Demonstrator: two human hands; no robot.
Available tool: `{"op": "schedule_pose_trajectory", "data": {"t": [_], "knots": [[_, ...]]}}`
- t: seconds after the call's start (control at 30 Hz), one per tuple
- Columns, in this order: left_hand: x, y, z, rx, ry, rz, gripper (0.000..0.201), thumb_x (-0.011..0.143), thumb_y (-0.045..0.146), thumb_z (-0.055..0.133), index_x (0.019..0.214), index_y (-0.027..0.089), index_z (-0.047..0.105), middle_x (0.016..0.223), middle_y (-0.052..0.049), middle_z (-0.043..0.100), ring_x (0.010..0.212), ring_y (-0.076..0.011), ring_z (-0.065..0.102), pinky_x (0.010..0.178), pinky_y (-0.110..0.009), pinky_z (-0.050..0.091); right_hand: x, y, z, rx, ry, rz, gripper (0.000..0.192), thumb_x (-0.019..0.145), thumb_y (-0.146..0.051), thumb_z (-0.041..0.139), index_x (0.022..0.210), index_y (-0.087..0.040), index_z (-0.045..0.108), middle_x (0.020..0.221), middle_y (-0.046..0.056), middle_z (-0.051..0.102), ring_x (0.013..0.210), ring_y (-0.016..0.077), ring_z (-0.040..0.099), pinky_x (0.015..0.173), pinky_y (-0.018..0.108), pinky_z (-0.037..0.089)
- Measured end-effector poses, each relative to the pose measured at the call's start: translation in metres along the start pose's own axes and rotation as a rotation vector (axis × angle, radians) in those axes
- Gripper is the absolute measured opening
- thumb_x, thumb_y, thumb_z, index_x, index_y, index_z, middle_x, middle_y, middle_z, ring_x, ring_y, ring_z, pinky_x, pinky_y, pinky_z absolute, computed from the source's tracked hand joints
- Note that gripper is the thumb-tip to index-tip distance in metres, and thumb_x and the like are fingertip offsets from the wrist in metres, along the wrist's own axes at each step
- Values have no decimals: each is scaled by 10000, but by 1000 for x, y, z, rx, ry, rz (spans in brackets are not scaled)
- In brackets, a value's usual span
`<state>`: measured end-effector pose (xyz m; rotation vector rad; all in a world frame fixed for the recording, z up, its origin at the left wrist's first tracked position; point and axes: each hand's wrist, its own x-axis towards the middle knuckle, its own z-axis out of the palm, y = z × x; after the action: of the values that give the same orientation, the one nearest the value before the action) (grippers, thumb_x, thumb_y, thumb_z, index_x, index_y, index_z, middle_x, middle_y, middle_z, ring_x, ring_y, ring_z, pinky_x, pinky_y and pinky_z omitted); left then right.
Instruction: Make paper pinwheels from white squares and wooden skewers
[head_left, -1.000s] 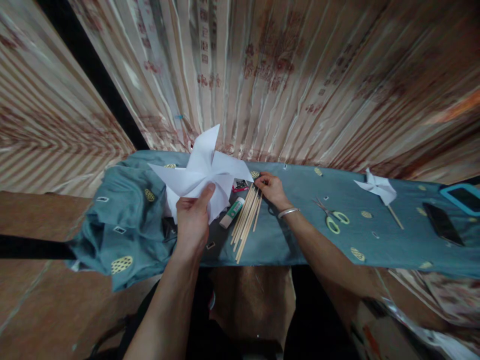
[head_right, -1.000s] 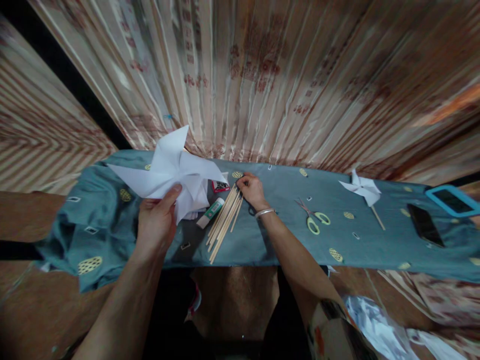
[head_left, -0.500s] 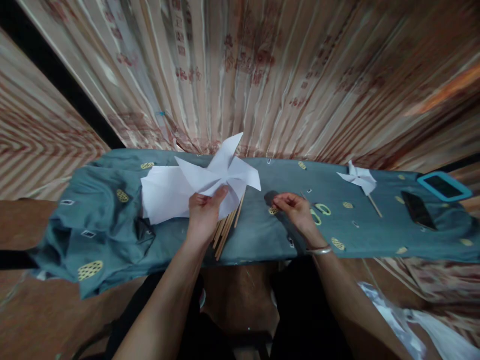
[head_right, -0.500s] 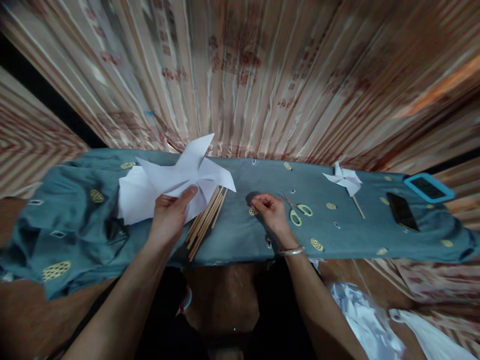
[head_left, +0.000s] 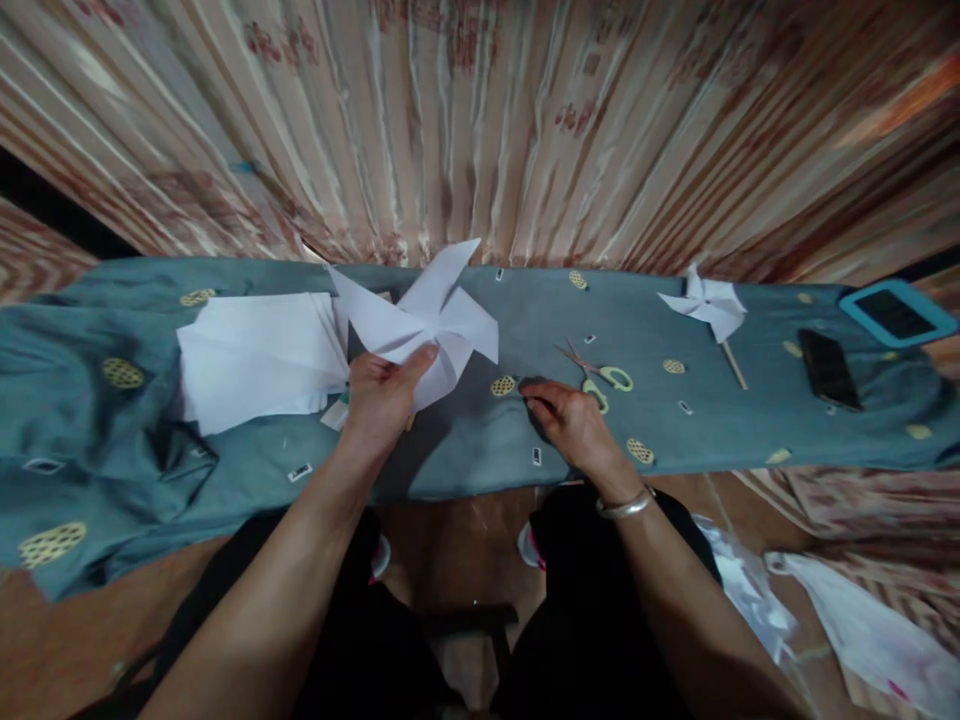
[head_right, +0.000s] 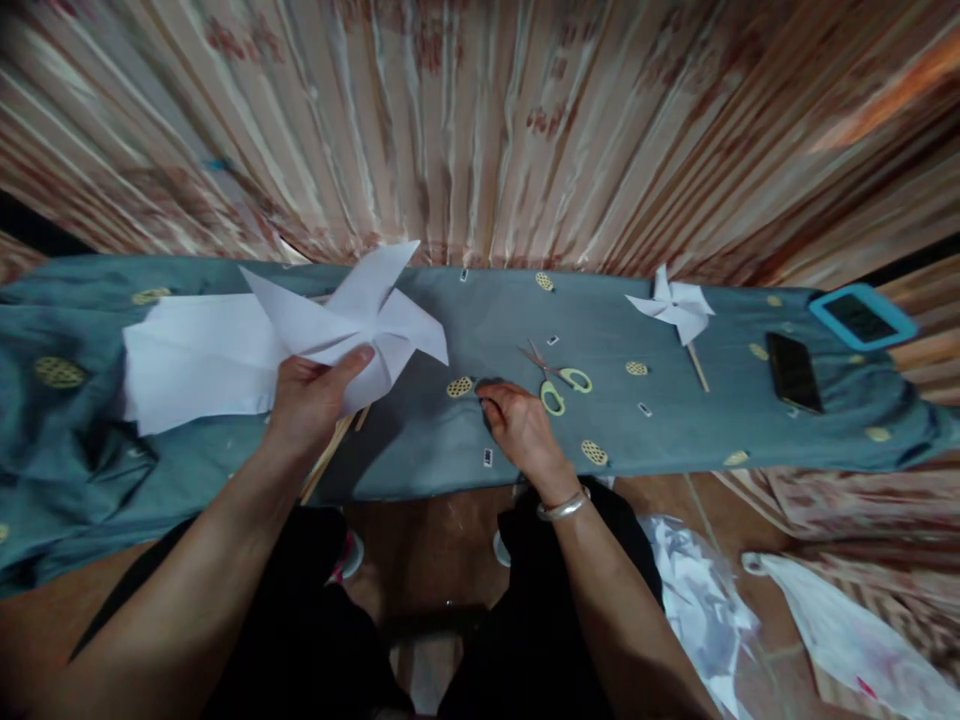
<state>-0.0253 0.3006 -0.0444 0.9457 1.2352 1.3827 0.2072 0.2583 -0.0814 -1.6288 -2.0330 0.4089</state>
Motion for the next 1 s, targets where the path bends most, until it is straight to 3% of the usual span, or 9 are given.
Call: {"op": "schedule_pose_trajectory", "data": {"t": [0.27, 0.43, 0.63, 1.0], "knots": [[-2, -9, 9, 59, -53, -19, 322, 627, 409, 809, 802, 144, 754, 767, -51, 755, 716, -202, 689, 609, -269, 546, -4, 1, -5, -87, 3, -37, 349, 905, -109, 438, 1131, -125, 704, 1107, 141, 738, 1047, 261, 689, 954, 406, 538], [-3, -4, 13, 31, -61, -56, 292, 617, 388, 817, 799, 168, 756, 810, -52, 765, 772, -210, 698, 629, -274, 548, -3, 2, -9, -60, -2, -16, 337, 915, -192, 505, 1205, -137, 666, 1132, 131, 734, 1051, 259, 687, 957, 397, 534], [-3, -3, 14, -18, -58, -47, 252, 608, 370, 826, 764, 186, 754, 818, -48, 768, 826, -234, 701, 669, -297, 558, 1, 9, -9, 30, 37, 45, 244, 904, -209, 528, 1036, -219, 733, 1069, 69, 755, 1008, 220, 701, 937, 356, 532], [-5, 0, 15, -57, -72, -88, 225, 606, 319, 835, 774, 189, 761, 814, -64, 765, 801, -224, 704, 670, -299, 540, 5, 4, -2, -32, 16, -11, 208, 894, -177, 536, 954, -176, 735, 990, 106, 744, 950, 246, 681, 900, 386, 524]]}}
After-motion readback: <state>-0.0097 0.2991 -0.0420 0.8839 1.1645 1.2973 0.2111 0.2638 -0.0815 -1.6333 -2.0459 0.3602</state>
